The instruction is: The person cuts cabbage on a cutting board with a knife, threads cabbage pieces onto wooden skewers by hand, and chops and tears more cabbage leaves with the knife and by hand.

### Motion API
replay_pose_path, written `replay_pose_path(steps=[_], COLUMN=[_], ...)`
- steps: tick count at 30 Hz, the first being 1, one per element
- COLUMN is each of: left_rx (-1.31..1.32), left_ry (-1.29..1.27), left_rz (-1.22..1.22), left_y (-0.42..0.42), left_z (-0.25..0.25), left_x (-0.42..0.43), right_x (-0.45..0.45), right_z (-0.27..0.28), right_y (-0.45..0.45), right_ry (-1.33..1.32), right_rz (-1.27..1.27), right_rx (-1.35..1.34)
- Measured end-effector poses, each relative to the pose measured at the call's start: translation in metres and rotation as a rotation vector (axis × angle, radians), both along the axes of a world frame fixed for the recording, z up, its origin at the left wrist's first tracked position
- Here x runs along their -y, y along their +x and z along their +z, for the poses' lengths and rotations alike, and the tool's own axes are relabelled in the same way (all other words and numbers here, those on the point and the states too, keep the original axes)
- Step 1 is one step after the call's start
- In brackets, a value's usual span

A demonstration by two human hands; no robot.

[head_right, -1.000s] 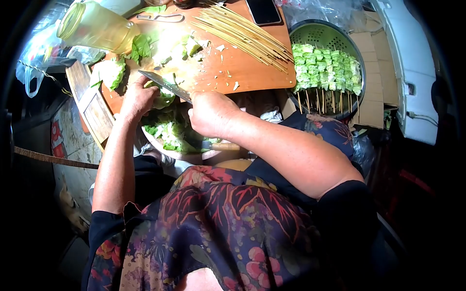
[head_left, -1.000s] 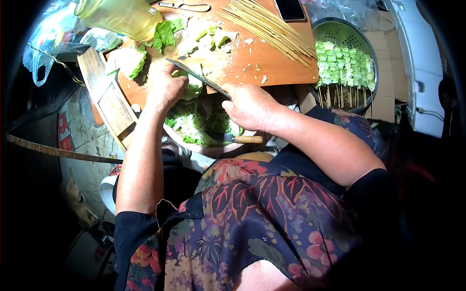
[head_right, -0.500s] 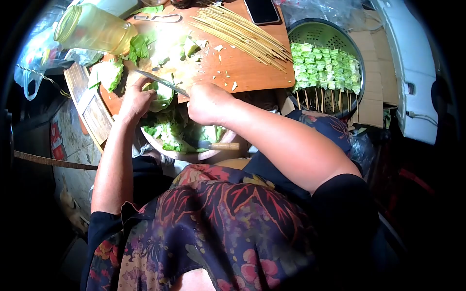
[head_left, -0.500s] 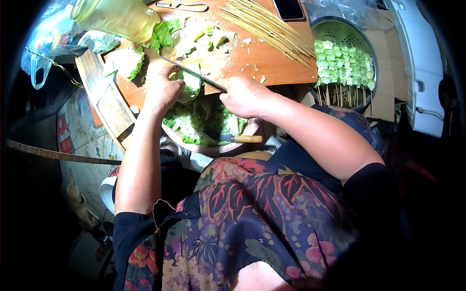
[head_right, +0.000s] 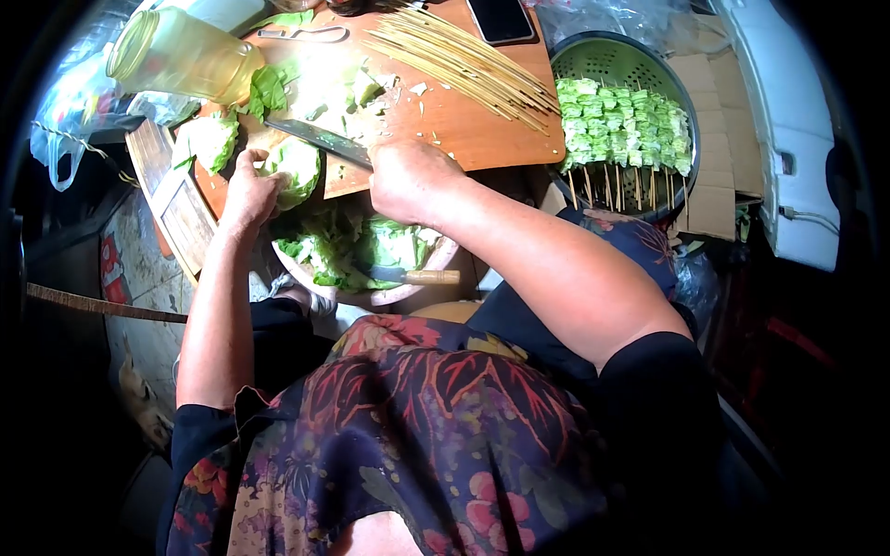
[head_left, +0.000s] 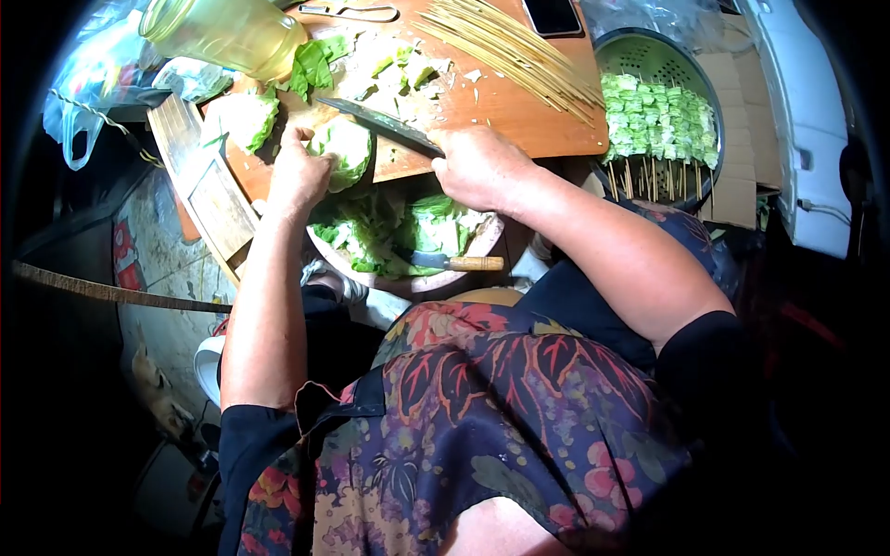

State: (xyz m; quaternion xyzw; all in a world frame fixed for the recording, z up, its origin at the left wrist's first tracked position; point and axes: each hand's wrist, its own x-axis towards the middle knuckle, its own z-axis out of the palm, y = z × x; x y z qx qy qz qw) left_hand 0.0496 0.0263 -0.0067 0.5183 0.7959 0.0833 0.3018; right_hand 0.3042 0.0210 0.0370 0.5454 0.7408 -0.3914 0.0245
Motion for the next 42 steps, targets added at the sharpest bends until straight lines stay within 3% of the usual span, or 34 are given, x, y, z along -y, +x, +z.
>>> replay_pose_path(steps=[8, 20, 27, 34, 42], left_rx=[0.093, 0.178, 0.057, 0.078, 0.038], left_ry=[0.019, 0.021, 0.032, -0.012, 0.085], left_rz=[0.02, 0.105, 0.02, 0.088, 0.051], left_y=[0.004, 0.014, 0.0, 0.012, 0.007], left_z=[0.008, 0.02, -0.003, 0.015, 0.005], left_x=[0.0, 0.001, -0.006, -0.01, -0.001], right_x=[0.014, 0.023, 0.012, -0.005, -0.001], right_z=[0.016, 0.015, 0.024, 0.036, 0.005], right_y=[-0.014, -0.016, -0.021, -0.031, -0.047], right_ry=[0.013, -0.128, -0.169, -0.266, -0.162], right_rz=[0.053, 0.093, 0.104, 0.104, 0.066], right_rx=[-0.139, -0.103, -0.052, -0.052, -0.109])
